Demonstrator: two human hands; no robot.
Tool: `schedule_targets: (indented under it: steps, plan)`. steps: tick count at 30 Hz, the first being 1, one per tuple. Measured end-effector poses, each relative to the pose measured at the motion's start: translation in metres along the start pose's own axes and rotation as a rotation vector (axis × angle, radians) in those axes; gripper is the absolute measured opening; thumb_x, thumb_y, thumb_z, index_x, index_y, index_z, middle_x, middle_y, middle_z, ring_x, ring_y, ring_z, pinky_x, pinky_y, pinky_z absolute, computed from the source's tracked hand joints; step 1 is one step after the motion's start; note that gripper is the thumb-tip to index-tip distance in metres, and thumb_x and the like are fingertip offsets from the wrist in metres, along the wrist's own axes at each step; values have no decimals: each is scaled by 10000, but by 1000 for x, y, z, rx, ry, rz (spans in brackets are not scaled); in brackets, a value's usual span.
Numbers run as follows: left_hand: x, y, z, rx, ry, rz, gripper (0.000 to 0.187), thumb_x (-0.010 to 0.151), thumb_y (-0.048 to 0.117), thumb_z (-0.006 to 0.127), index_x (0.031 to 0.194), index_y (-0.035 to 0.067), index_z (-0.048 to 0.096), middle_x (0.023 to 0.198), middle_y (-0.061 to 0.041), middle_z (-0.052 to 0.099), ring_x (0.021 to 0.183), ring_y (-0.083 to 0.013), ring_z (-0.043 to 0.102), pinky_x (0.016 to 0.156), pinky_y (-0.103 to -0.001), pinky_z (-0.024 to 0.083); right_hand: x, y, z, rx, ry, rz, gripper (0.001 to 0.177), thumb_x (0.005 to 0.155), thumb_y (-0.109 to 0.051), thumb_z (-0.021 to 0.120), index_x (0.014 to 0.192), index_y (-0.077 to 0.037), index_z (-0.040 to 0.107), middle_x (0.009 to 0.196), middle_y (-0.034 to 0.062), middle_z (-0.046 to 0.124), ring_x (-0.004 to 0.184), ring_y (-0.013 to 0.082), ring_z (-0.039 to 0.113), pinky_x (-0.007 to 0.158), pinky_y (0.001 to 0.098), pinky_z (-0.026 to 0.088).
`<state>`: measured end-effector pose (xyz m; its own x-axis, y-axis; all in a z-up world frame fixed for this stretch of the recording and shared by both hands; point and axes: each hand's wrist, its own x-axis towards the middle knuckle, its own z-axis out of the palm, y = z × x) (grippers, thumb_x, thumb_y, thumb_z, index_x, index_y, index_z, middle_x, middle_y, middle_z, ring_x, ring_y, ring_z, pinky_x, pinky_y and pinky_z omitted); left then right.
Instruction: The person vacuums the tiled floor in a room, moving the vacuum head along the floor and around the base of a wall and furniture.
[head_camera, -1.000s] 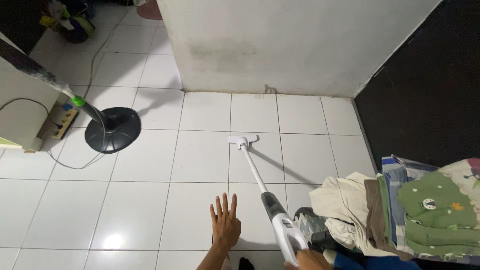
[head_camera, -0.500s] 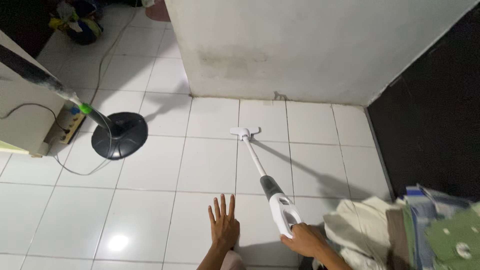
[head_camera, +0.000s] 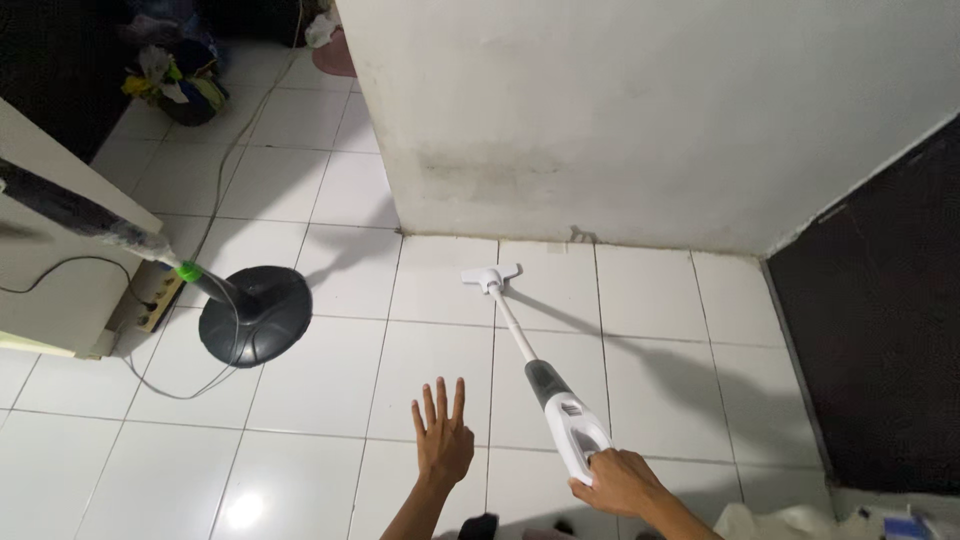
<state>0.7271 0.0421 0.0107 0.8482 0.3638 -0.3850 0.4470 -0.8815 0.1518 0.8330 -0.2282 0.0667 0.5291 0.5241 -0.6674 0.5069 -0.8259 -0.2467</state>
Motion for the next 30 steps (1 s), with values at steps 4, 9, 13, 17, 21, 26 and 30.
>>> schedule_targets:
  steps: [4,9,13,17,21,26,30]
  plan:
    - [31,12,-6,-19,7,-75,894,928,191,525,1628,149,-30,1687,-218,5,1554,-427,-20,1244,-599,18,20,29,-23,-60,-59,-43,441,879,-433,687,956,1,695,805,184,733,746,296,763,737,409,611]
    - [79,56,-2,-92,31,-149,898,930,221,535,1625,150,-29,1681,-217,39,1552,-432,-2,1242,-605,26,32,71,-67,-100,-118,-184,308,838,-283,760,942,5,728,821,232,729,758,314,755,773,429,604]
    - [108,99,7,-155,64,-202,891,929,231,545,1625,121,0,1670,-240,81,1544,-457,17,1232,-612,37,48,104,-124,-135,-194,-198,232,835,-206,717,897,17,727,789,221,729,756,324,746,791,416,604]
    - [134,127,17,-181,200,-240,891,902,220,557,1613,120,29,1654,-243,106,1529,-452,48,1219,-622,49,80,137,-159,-218,-232,-303,363,899,-364,716,902,-3,686,768,175,698,708,313,727,713,427,608]
    - [161,136,9,-189,96,-306,917,892,208,570,1621,128,20,1665,-249,86,1534,-456,36,1219,-624,36,123,156,-193,-461,-207,-548,465,901,-451,680,862,12,691,689,166,692,603,328,683,647,438,550]
    - [200,127,-5,-178,173,-367,944,861,202,595,1619,115,39,1662,-247,110,1539,-457,46,1225,-615,46,176,160,-237,-541,-307,-516,430,921,-439,665,904,-10,678,709,154,679,609,312,682,622,433,561]
    - [233,117,-27,-214,195,-441,912,899,230,585,1619,141,33,1663,-229,101,1536,-444,45,1229,-611,39,221,166,-267,-528,-205,-673,432,861,-429,725,881,2,709,687,178,677,613,327,669,628,418,544]
